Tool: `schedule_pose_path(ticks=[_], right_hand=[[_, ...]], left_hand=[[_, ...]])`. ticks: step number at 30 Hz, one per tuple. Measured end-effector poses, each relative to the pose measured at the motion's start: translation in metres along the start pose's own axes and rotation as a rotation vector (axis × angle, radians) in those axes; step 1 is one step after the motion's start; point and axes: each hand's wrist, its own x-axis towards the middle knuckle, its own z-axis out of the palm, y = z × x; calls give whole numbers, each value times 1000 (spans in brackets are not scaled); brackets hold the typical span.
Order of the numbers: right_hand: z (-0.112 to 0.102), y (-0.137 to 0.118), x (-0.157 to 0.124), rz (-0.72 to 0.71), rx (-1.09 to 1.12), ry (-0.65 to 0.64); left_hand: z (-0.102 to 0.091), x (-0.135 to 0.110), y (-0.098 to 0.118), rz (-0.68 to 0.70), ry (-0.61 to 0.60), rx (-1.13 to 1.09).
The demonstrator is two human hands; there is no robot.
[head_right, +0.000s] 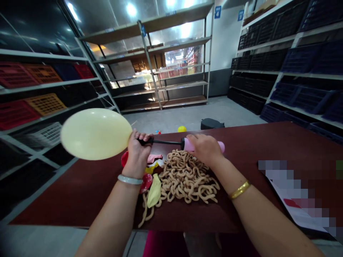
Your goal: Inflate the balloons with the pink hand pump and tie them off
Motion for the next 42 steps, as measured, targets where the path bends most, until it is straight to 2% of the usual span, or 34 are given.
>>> schedule_pose_path(ticks=[3,5,8,14,18,21,26,30,34,37,42], right_hand=[[-7,6,0,-19,-20,47],[-11,5,0,-16,-40,64],[-13,-2,-2,-4,-55,52],[-16,-26,-5,7,-1,3],[-21,-39,-5,17,28,0],[-20,-41,-4,15,36,-7],[-5,-25,-2,17,53,-57],[1,-4,-1,5,21,-24],[-4,9,-1,-5,-13,10],[-7,7,-3,-4,-40,25],[-9,-6,-6,-6,-70,41]], left_hand=[[0,4,16,71,-27,-4],[2,1,14,90,-38,-18],[7,-8,-5,68,-44,-25],[13,-38,-53,-108,-131,-24],[17,-51,-62,-107,-195,-13],[17,-50,-64,-105,-165,5],[6,-26,-55,-121,-66,23],[-2,-4,-19,-64,-7,-7],[-4,4,9,6,-15,-17],[-3,2,7,32,-29,-38],[2,-10,-18,8,-47,-79]])
